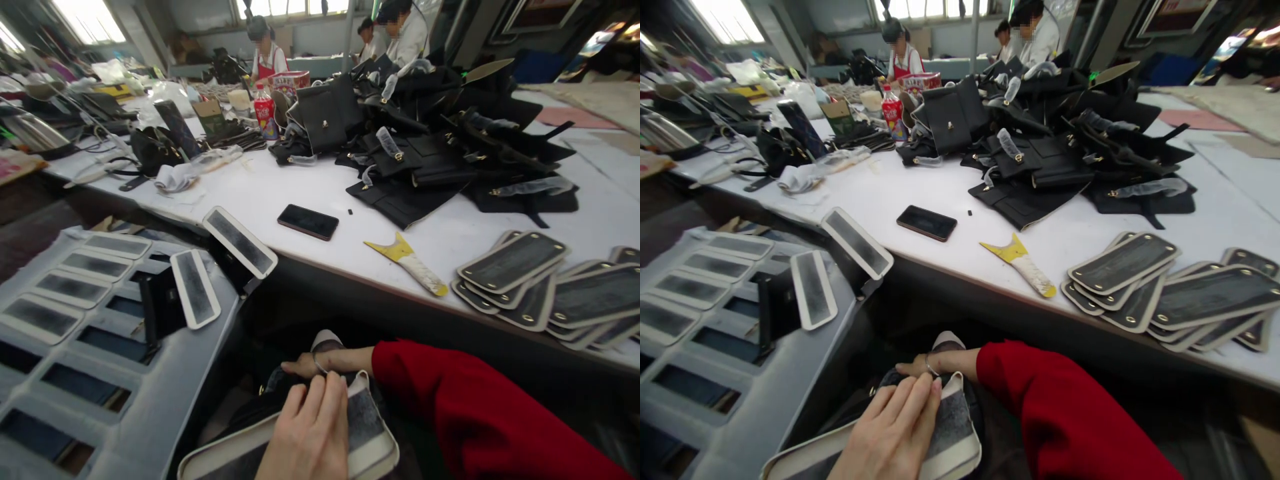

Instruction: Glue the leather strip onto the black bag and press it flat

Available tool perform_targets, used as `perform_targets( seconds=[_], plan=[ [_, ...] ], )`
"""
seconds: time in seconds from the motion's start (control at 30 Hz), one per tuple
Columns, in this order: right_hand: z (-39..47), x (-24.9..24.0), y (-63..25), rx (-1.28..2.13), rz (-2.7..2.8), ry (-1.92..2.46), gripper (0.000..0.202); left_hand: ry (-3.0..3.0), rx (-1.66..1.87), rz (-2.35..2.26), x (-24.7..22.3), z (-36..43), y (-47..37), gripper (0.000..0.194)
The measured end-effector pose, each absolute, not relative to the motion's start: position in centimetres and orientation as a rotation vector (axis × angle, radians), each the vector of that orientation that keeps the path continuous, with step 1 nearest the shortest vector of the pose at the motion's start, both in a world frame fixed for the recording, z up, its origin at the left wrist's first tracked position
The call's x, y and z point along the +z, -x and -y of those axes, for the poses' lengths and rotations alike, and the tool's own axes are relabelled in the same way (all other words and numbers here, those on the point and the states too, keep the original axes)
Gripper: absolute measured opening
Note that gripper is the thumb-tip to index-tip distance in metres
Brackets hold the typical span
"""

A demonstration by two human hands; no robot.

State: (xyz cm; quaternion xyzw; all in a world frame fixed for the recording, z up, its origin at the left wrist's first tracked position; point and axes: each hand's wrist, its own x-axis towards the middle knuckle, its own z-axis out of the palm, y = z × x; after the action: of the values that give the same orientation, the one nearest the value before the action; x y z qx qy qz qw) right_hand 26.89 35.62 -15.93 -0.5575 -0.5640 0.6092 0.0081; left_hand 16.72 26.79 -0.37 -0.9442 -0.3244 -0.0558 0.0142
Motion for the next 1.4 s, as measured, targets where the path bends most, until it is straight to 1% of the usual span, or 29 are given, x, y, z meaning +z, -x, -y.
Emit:
perform_targets(
  seconds=[0.1, 0.2, 0.3, 0.4, 0.47, 0.53, 0.6, 0.67, 0.7, 0.8, 0.9, 0.93, 1.0, 1.03, 1.07, 1.27, 1.33, 1.4],
  plan=[
    [-37.6, -13.5, -27.5, 1.950, 1.848, 1.751, 0.030, 2.992, -0.313, 1.045, -0.7, -27.1, -16.8, 0.034],
    [-39.0, -9.9, -28.4, 1.944, 1.833, 1.701, 0.042, 3.064, -0.538, 1.191, -0.4, -27.3, -16.7, 0.033],
    [-38.7, -6.0, -28.7, 1.946, 1.798, 1.633, 0.050, 3.131, -0.689, 1.462, 1.2, -27.0, -16.0, 0.040],
    [-37.2, -3.6, -28.1, 1.897, 1.874, 1.611, 0.051, 3.091, -0.810, 1.818, 2.9, -26.5, -14.3, 0.044],
    [-36.3, -3.0, -27.5, 1.848, 1.983, 1.633, 0.051, 2.972, -0.841, 2.065, 3.6, -26.3, -12.8, 0.038],
    [-35.8, -2.8, -27.0, 1.788, 2.123, 1.662, 0.051, 2.855, -0.768, 2.271, 3.9, -26.2, -11.4, 0.031],
    [-35.5, -2.6, -26.6, 1.697, 2.288, 1.670, 0.052, 2.787, -0.676, 2.368, 4.0, -26.2, -10.3, 0.025],
    [-35.4, -2.0, -26.4, 1.573, 2.469, 1.642, 0.055, 2.770, -0.608, 2.396, 4.0, -26.3, -9.6, 0.021],
    [-35.3, -1.6, -26.4, 1.505, 2.568, 1.603, 0.053, 2.777, -0.584, 2.394, 3.9, -26.3, -9.4, 0.020],
    [-34.9, -0.5, -26.2, 1.294, 2.874, 1.399, 0.031, 2.808, -0.547, 2.354, 3.8, -26.1, -9.3, 0.017],
    [-34.5, -0.2, -26.1, 1.069, 3.089, 1.262, 0.051, 2.818, -0.547, 2.329, 3.4, -25.9, -9.2, 0.016],
    [-34.4, -0.2, -26.0, 0.997, 3.129, 1.255, 0.050, 2.816, -0.554, 2.326, 3.3, -25.8, -9.1, 0.016],
    [-34.1, -0.3, -25.7, 0.856, 3.168, 1.273, 0.036, 2.815, -0.572, 2.306, 2.9, -25.6, -9.0, 0.015],
    [-33.9, -0.4, -25.5, 0.792, 3.174, 1.289, 0.030, 2.815, -0.588, 2.294, 2.7, -25.6, -9.0, 0.015],
    [-33.8, -0.3, -25.4, 0.737, 3.177, 1.302, 0.029, 2.814, -0.603, 2.285, 2.5, -25.5, -9.0, 0.015],
    [-32.9, 0.8, -23.8, 0.594, 3.163, 1.422, 0.045, 2.857, -0.733, 2.275, 3.0, -25.3, -8.3, 0.019],
    [-32.8, 0.9, -23.4, 0.595, 3.162, 1.458, 0.040, 2.930, -0.901, 2.360, 3.2, -25.7, -7.1, 0.021],
    [-32.8, 0.9, -23.1, 0.604, 3.158, 1.499, 0.038, 2.991, -1.208, 2.605, 2.7, -26.3, -5.3, 0.019]
  ],
)
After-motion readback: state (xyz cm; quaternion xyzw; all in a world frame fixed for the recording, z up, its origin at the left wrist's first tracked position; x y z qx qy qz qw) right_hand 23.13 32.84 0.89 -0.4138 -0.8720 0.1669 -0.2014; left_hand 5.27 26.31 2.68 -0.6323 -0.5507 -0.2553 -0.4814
